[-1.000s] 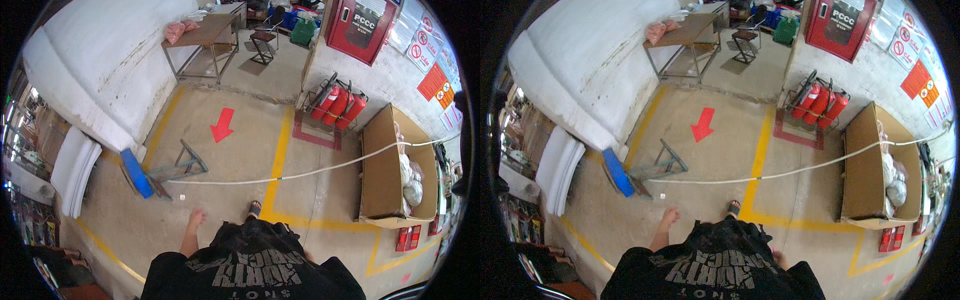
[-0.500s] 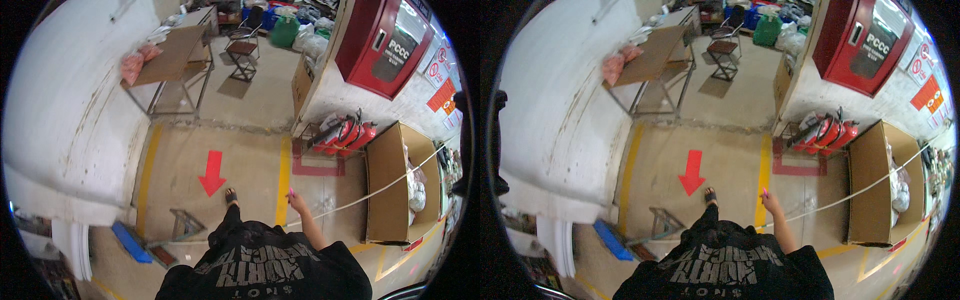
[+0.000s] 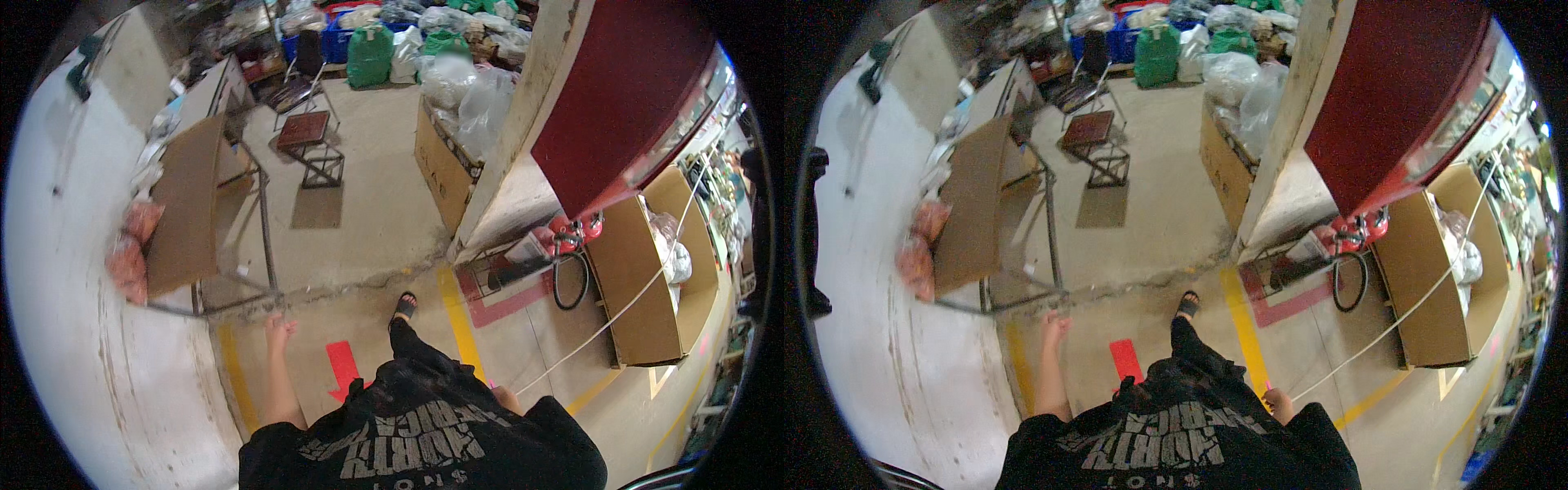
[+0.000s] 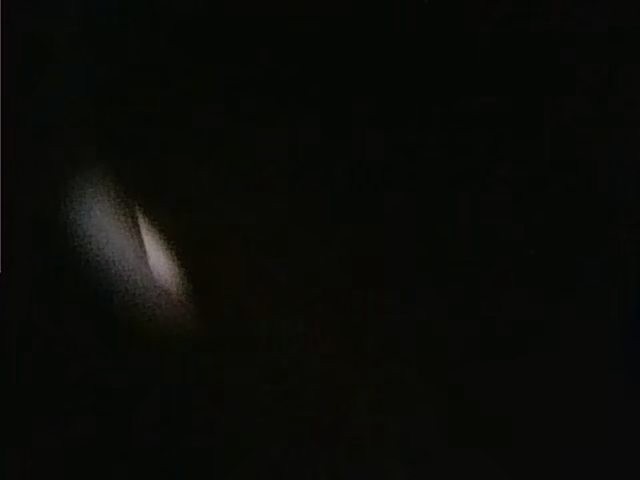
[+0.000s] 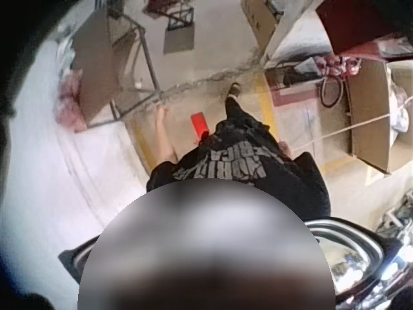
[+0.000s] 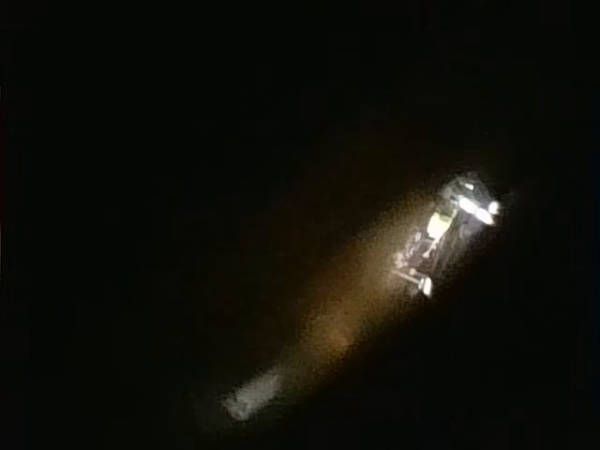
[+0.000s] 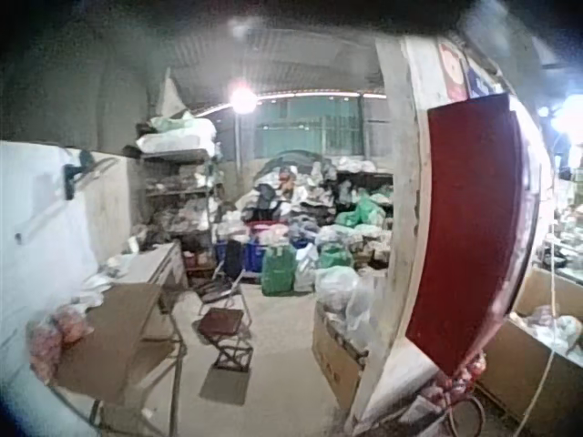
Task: The person walks through a factory floor, picks up a plastic bag, places it on a table, and writes on a label attached to the bag using a pink pen. The person then moves the bag and continues writing on another label.
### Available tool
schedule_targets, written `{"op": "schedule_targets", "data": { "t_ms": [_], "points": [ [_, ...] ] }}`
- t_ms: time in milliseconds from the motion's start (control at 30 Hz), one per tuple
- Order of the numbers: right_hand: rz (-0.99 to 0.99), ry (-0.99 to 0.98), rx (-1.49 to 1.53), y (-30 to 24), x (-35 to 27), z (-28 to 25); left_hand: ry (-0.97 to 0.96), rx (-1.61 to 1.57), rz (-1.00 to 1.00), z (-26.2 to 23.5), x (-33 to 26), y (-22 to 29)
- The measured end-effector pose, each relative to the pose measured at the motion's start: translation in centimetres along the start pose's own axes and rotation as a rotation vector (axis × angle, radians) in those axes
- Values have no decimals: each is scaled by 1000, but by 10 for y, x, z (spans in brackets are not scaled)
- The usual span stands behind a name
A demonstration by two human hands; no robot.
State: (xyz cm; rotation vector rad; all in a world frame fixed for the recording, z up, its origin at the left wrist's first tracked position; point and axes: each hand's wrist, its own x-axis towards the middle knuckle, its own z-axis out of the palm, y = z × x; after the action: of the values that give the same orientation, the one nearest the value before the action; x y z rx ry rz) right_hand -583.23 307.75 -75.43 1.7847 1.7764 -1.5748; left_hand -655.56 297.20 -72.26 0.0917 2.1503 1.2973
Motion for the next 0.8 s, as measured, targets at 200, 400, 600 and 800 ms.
{"op": "schedule_targets", "data": {
  "t_ms": [200, 400, 600, 800],
  "points": [
    [253, 94, 42, -204, 234, -56, -363, 37, -556, 81, 58, 0],
    [-253, 395, -70, -446, 400, -163, -513, 282, -607, 109, 102, 25],
    [-202, 492, 197, -591, 483, -231, -575, 406, -505, 172, 260, 131],
    [-96, 630, 243, -629, 535, -238, -461, 327, -343, 249, 473, 300]
  ]
}}
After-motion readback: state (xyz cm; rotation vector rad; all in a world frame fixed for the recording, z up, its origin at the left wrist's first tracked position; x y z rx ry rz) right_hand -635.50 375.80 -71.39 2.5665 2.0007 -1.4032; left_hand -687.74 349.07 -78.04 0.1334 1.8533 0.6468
